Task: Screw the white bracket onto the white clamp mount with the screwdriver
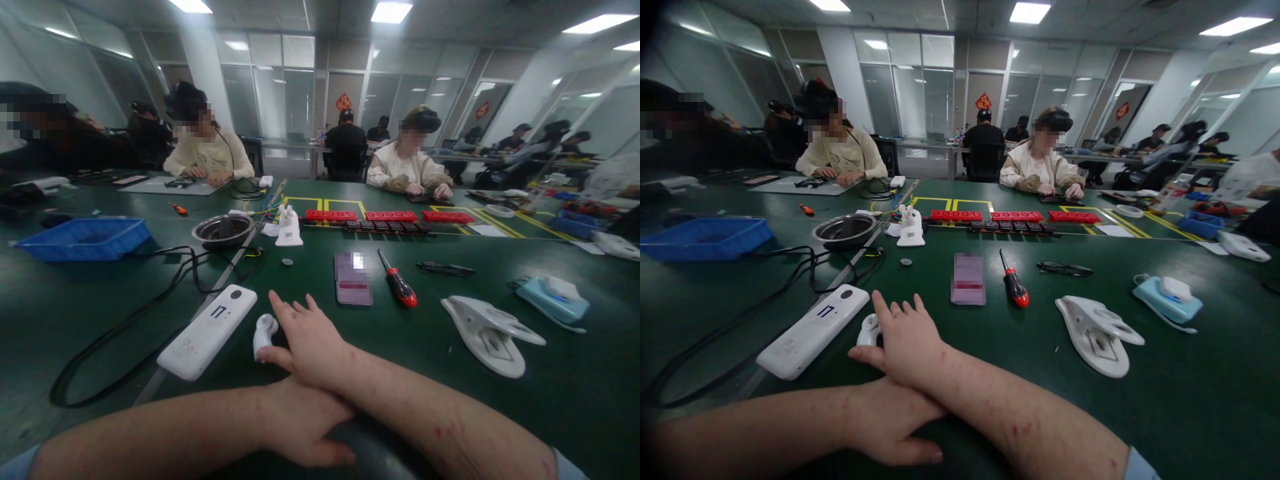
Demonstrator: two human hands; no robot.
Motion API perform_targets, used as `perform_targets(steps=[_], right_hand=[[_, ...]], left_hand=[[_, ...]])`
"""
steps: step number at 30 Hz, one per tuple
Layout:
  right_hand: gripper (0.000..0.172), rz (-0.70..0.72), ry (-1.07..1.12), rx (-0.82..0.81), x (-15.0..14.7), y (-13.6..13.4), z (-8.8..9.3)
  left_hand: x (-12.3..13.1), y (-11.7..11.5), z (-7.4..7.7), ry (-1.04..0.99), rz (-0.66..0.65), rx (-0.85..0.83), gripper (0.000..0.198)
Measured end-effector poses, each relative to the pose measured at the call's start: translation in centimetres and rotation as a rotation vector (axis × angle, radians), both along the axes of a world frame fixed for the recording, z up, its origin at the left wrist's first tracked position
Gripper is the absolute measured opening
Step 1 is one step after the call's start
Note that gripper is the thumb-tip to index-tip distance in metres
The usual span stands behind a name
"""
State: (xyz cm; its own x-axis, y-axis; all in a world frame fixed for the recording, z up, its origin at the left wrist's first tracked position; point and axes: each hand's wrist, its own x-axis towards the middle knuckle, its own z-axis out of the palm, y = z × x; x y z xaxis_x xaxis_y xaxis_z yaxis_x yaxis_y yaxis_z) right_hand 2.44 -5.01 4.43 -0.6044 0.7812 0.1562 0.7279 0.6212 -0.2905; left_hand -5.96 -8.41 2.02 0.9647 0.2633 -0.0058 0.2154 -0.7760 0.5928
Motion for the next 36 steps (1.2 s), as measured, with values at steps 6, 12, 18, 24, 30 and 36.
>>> perform_targets(steps=[6, 12, 18, 24, 30, 36], right_hand=[[0.027, -0.447, -0.221, 0.044, 10.9, -1.7, 1.1], [0.037, -0.970, -0.514, -0.152, 19.9, -5.3, -1.2], [0.033, -0.898, -0.549, -0.165, 19.5, -4.8, -2.0], [0.028, -0.770, -0.525, -0.038, 16.7, -0.7, -3.0], [0.033, -0.775, -0.499, 0.107, 17.2, -1.1, -0.6], [0.039, -0.935, -0.323, 0.280, 26.2, -2.8, 2.5]], left_hand=[[0.1, 0.8, 1.2, 0.064, 0.001, 0.177, 0.058], [-0.3, 1.5, -0.3, 0.159, 0.180, 0.258, 0.065], [0.1, 3.4, -0.6, 0.229, 0.292, 0.349, 0.079], [0.7, 4.6, -1.0, 0.303, 0.457, 0.488, 0.084], [-0.2, 7.0, -2.3, 0.414, 0.654, 0.561, 0.085], [-0.8, 8.0, -1.6, 0.368, 0.774, 0.648, 0.089]])
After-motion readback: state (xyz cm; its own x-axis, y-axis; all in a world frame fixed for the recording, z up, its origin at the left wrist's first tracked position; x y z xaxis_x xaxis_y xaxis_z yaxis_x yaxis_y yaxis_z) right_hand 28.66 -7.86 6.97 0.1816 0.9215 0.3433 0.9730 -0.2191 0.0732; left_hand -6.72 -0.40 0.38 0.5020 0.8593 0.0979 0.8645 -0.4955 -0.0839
